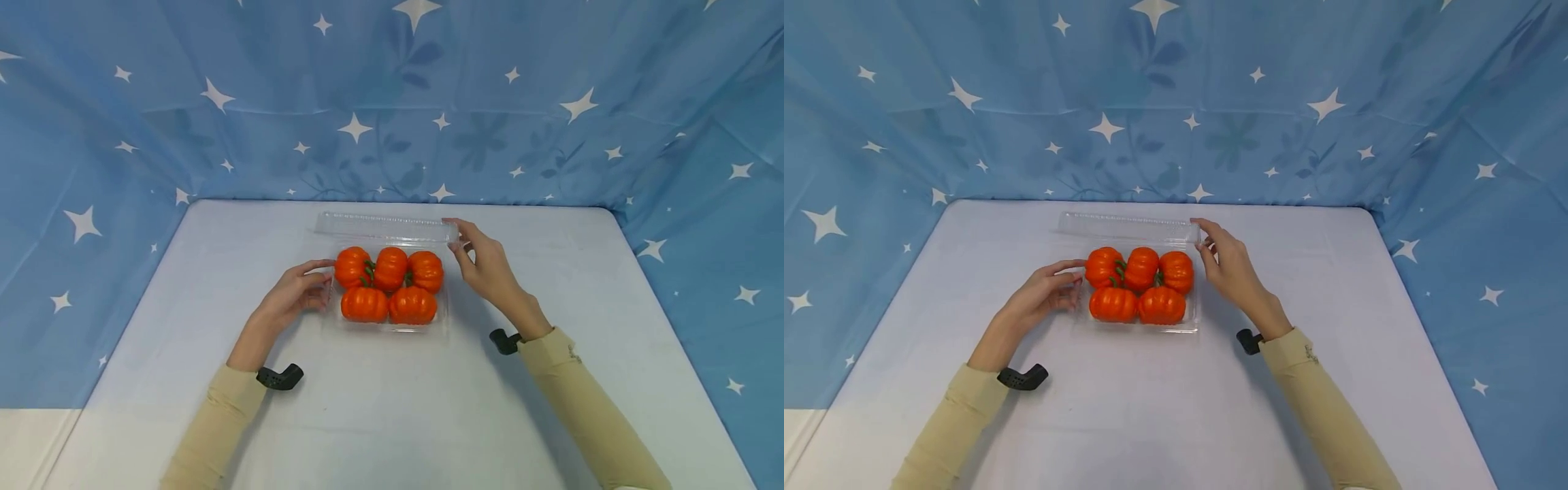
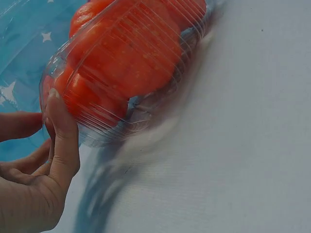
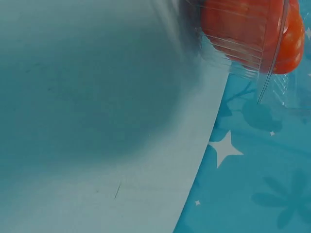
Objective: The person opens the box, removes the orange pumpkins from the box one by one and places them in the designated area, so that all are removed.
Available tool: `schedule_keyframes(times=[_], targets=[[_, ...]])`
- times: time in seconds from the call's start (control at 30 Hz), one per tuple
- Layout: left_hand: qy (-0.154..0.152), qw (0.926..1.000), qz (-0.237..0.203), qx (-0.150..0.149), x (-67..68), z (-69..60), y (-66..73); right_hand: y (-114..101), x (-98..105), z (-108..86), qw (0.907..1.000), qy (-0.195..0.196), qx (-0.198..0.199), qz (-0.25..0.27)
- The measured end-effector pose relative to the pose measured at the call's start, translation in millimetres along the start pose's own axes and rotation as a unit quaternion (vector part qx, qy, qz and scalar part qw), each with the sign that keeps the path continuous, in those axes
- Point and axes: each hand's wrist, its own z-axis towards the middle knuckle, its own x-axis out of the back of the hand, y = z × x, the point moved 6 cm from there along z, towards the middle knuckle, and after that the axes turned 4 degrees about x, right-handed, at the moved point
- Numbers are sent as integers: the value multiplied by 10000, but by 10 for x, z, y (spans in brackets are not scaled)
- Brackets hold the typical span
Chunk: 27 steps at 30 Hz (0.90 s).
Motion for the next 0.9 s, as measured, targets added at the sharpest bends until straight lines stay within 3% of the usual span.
schedule_keyframes(times=[0.2,0.43,0.53,0.7,0.9], targets=[[93,9999,2,-49,66,22,54,190,-45,166,9956,138,-636,667],[109,9997,108,-177,125,35,67,347,-145,265,9761,-37,-1318,1728],[18,9995,200,-249,113,50,72,446,-194,266,9596,-9,-1728,2221],[-170,9980,452,-417,110,78,110,614,-298,282,9213,48,-2380,3074],[-631,9943,662,-541,132,134,154,785,-437,360,9003,-211,-2849,3285]])
